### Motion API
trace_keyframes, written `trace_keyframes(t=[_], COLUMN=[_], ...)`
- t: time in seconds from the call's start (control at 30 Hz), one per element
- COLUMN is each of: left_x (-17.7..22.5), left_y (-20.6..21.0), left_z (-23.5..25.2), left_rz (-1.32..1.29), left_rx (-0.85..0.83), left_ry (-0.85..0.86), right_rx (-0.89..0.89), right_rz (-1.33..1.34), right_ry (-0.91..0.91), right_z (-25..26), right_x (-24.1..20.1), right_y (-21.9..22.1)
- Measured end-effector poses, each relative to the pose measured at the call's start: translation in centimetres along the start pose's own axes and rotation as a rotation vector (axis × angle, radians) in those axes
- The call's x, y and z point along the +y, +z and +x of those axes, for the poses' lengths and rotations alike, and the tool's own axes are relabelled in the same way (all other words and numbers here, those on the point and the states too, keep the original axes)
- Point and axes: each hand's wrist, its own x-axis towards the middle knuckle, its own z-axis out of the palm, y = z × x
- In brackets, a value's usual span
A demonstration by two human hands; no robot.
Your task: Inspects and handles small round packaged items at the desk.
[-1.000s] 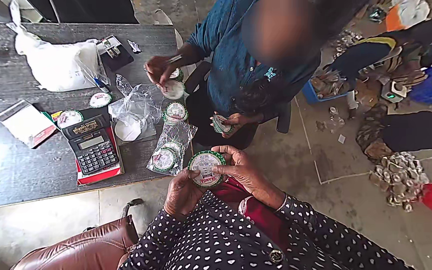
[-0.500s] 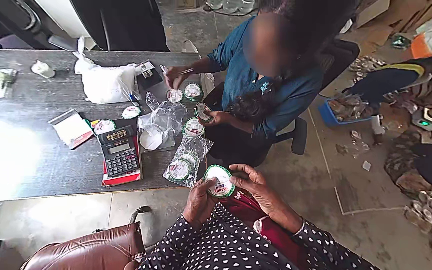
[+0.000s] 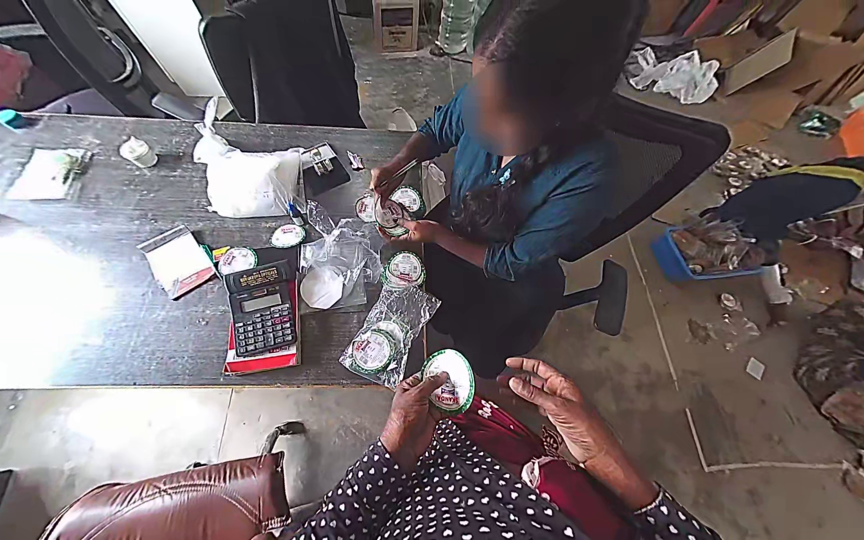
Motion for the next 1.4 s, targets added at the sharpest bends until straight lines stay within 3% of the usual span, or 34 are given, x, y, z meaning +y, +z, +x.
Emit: trace_keyframes(t=[0.3, 0.6, 0.73, 1.13, 1.4], left_x=[-0.3, -1.3, -0.9, -1.9, -3.4], left_y=[0.1, 0.9, 1.0, -1.0, -2.7], left_z=[0.5, 1.0, 1.0, -0.3, -3.0], left_rz=[0.108, 0.698, 0.856, 0.645, 0.836], left_rx=[0.009, -0.342, -0.451, -0.441, -0.446], left_ry=[-0.010, 0.440, 0.518, 0.431, 0.385], right_rx=[0.073, -0.118, -0.046, 0.037, 0.003], right_rz=[0.007, -0.029, -0.123, -0.146, -0.023], right_ry=[0.055, -0.234, -0.314, -0.264, -0.246], right_z=[-1.4, -1.2, -1.1, -3.2, -6.3], right_x=[1.4, 1.7, 1.7, 3.0, 5.6], right_y=[-1.7, 0.5, 1.6, 1.2, 1.9])
